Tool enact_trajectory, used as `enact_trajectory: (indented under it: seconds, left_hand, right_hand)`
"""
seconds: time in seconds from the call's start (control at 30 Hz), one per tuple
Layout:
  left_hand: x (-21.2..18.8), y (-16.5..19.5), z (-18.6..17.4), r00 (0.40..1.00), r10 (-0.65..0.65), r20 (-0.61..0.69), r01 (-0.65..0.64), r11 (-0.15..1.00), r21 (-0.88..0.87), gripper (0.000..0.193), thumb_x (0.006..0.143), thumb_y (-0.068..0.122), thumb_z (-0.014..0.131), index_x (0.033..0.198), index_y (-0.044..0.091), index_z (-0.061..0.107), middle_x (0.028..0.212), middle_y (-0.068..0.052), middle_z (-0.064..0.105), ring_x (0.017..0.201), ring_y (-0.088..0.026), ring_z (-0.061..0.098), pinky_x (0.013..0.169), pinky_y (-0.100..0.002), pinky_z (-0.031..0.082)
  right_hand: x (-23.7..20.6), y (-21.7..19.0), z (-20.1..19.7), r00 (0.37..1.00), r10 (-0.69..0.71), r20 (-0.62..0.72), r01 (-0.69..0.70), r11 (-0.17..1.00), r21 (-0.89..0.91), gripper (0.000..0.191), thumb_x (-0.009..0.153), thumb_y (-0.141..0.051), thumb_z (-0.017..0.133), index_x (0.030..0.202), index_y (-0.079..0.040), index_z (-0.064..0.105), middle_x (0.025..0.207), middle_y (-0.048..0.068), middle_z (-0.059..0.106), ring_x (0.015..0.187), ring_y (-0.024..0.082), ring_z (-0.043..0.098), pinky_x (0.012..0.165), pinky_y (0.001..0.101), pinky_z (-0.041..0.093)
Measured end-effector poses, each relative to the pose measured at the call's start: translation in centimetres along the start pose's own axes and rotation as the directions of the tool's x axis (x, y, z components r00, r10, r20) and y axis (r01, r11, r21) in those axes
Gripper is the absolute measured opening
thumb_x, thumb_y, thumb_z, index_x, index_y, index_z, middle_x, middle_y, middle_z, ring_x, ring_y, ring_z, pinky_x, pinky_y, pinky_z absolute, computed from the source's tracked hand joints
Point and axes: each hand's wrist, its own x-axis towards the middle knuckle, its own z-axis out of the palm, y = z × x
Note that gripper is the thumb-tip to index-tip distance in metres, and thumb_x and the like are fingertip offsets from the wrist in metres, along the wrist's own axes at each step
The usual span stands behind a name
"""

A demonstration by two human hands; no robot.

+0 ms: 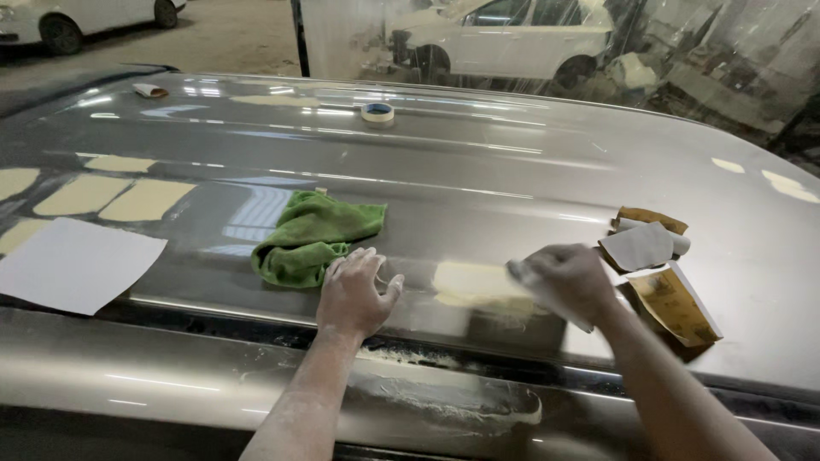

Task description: The person sands a section of a car roof using a sanding block and sandpaper. They repeatedly rub the sanding block over a taped-off area, remove the sandpaper, and continue sanding the same spot.

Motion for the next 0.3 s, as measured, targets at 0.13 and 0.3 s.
enact_trajectory:
  seconds: [0.13,0.3]
  left_hand:
    - [0.1,-0.3,0.8,1.000,0.017,0.015,-0.018,0.999,0.046,0.053,0.089,0.042,0.068,0.125,0.004,0.068,0.139,-0.017,0.062,0.135,-0.030,0.053,0.117,-0.048,0.034]
    - [0.8,-0.9,2.6,0.971,-0.021,0.238,-0.037,0.971,0.234,0.081,0.094,0.063,0.056,0.151,0.009,0.037,0.161,-0.013,0.033,0.151,-0.028,0.025,0.123,-0.047,0.019]
  right_hand:
    - [0.1,3.4,-3.3,0.996,-0.073,-0.048,0.079,0.523,0.849,0.040,0.091,-0.041,0.052,0.094,-0.004,0.066,0.077,0.012,0.069,0.060,0.019,0.070,0.049,0.0349,0.060]
    - [0.4,8.8,-2.3,0.829,-0.534,-0.168,0.162,-0.059,0.985,0.049,0.118,-0.039,0.054,0.104,0.007,0.061,0.083,0.017,0.064,0.066,0.026,0.068,0.054,0.0379,0.060]
